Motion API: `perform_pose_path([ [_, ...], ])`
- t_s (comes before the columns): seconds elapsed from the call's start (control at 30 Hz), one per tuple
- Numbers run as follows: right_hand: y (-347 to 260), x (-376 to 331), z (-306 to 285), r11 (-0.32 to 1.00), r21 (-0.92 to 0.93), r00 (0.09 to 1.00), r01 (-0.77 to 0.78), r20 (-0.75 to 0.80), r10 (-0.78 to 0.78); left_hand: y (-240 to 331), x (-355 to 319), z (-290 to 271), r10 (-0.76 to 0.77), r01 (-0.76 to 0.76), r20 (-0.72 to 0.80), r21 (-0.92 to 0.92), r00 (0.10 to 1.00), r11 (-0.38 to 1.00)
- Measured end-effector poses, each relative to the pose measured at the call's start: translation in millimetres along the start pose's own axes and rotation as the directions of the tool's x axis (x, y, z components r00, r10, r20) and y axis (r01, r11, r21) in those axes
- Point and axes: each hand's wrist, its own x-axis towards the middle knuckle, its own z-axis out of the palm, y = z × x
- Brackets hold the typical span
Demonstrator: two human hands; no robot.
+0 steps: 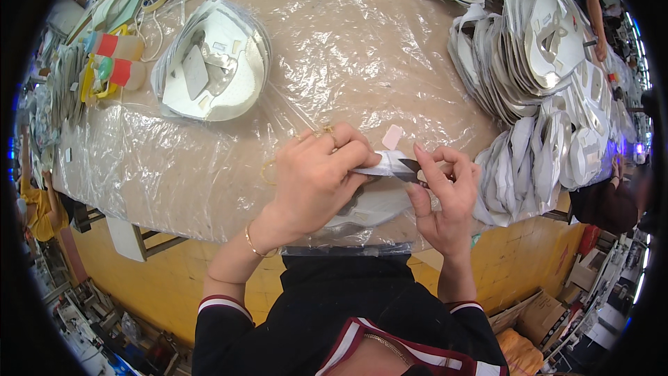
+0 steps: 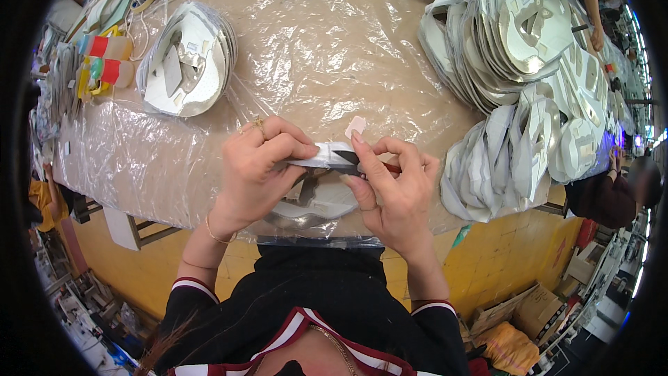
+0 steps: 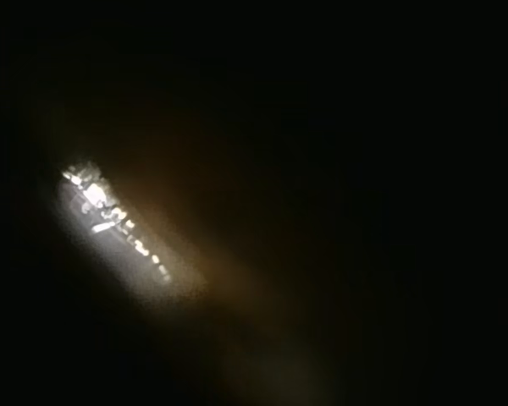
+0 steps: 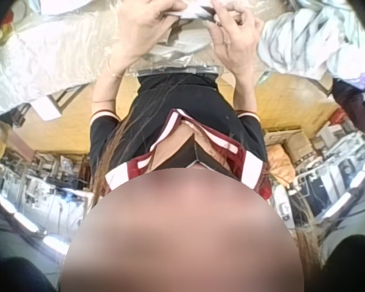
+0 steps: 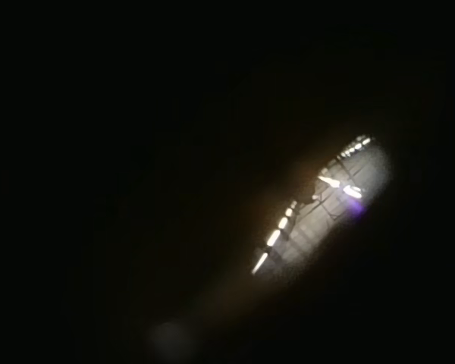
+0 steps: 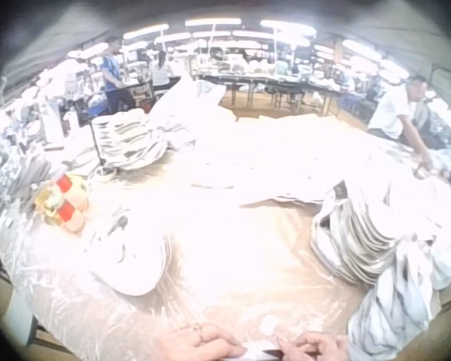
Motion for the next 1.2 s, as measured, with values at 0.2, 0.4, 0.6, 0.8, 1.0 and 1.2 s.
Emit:
perform_pose_path([
  [0.2, -3, 3, 3, 0.997, 0.078, 0.998, 0.018, -0.061, -0.013, 0, -1, 0, -0.011, 0.011, -0.016, 0.005, 1.0, 1.0],
  [0.4, -6, 4, 6, 0.996, 0.094, 0.998, -0.009, -0.065, 0.015, 0, -1, 1, -0.017, 0.017, -0.014, -0.005, 1.0, 1.0],
  [0.6, -3, 1, 9, 0.997, 0.072, 0.996, 0.034, -0.086, -0.027, -1, 0, 2, -0.005, 0.005, -0.01, -0.001, 1.0, 1.0],
  [0.8, -2, -5, 15, 0.92, 0.392, 0.973, 0.018, -0.22, 0.074, -3, 2, 2, -0.036, 0.035, -0.019, -0.044, 0.999, 0.998],
  [1.0, -1, 0, 12, 0.987, 0.159, 0.997, -0.008, -0.08, 0.021, -2, 2, 2, -0.035, 0.036, 0.014, -0.059, 0.999, 0.998],
  [1.2, 0, 1, 12, 0.99, 0.125, 0.994, 0.059, -0.096, -0.047, -2, 2, 5, -0.033, 0.033, 0.005, -0.108, 0.999, 0.994],
])
